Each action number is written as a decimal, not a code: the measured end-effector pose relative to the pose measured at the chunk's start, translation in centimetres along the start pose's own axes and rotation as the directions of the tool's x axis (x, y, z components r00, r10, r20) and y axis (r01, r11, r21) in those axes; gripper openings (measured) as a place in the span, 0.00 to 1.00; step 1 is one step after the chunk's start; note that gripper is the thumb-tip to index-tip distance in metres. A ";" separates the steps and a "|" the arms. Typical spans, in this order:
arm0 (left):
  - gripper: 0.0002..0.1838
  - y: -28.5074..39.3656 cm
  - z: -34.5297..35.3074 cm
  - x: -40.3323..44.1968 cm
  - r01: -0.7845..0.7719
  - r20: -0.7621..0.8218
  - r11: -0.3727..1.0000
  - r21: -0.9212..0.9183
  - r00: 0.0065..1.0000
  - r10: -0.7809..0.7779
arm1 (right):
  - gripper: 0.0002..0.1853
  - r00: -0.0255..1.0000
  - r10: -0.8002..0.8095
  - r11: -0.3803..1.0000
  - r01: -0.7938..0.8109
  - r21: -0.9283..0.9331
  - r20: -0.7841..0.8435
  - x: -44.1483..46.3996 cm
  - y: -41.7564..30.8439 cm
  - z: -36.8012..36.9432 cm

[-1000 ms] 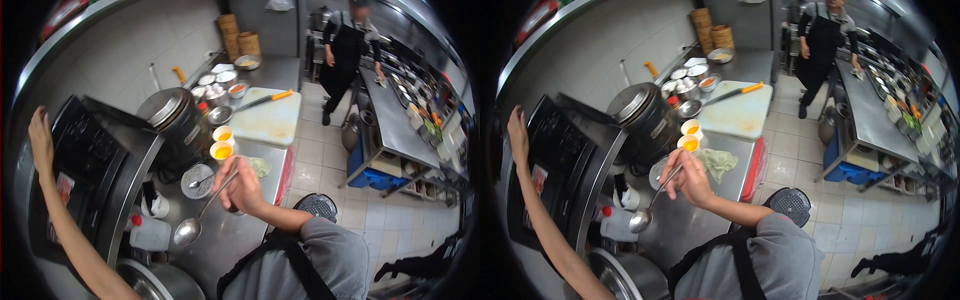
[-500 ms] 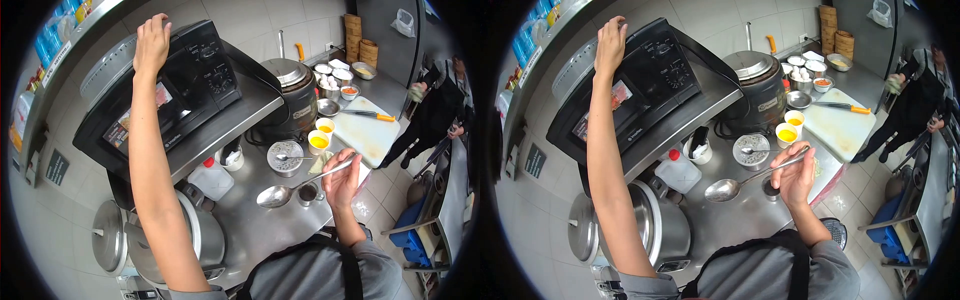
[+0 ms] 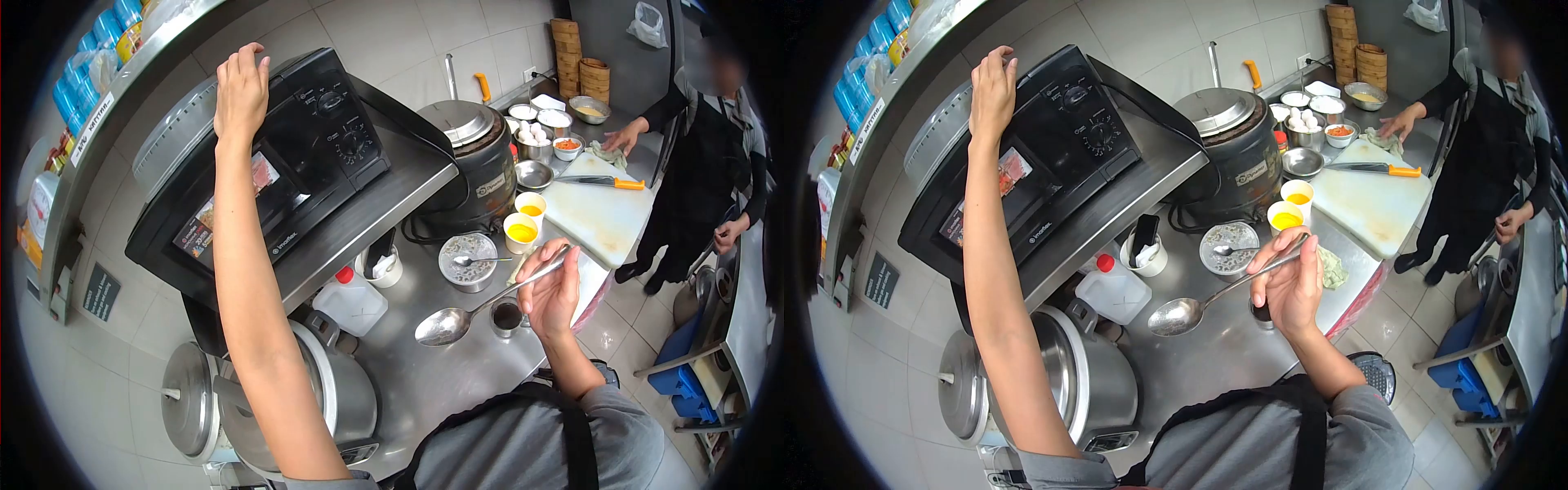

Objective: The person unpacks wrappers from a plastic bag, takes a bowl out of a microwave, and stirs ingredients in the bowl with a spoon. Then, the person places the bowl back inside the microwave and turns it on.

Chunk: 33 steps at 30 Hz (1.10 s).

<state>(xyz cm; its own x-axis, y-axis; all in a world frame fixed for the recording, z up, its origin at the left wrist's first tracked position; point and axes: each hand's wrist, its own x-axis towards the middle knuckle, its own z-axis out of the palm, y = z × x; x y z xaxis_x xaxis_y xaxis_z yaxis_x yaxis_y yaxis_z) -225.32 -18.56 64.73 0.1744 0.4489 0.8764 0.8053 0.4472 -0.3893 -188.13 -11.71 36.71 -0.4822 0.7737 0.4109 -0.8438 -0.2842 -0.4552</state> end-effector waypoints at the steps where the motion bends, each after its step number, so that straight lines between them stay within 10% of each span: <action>1: 0.13 0.0 0.0 0.0 -0.003 -0.001 1.000 0.001 1.000 0.003 | 0.22 1.000 -0.001 1.000 0.001 0.000 0.001 0.0 0.0 0.0; 33: 0.13 -0.3 0.1 0.1 -0.035 -0.003 0.999 0.021 0.999 0.035 | 0.22 1.000 -0.003 1.000 0.002 0.014 0.026 -0.1 0.0 -0.2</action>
<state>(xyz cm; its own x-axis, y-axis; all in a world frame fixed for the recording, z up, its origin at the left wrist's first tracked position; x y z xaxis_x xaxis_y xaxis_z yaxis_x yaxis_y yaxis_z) -225.66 -18.60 64.90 0.2043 0.4623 0.8629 0.7868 0.4469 -0.4257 -188.04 -11.70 36.51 -0.4861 0.7593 0.4327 -0.8482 -0.2905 -0.4429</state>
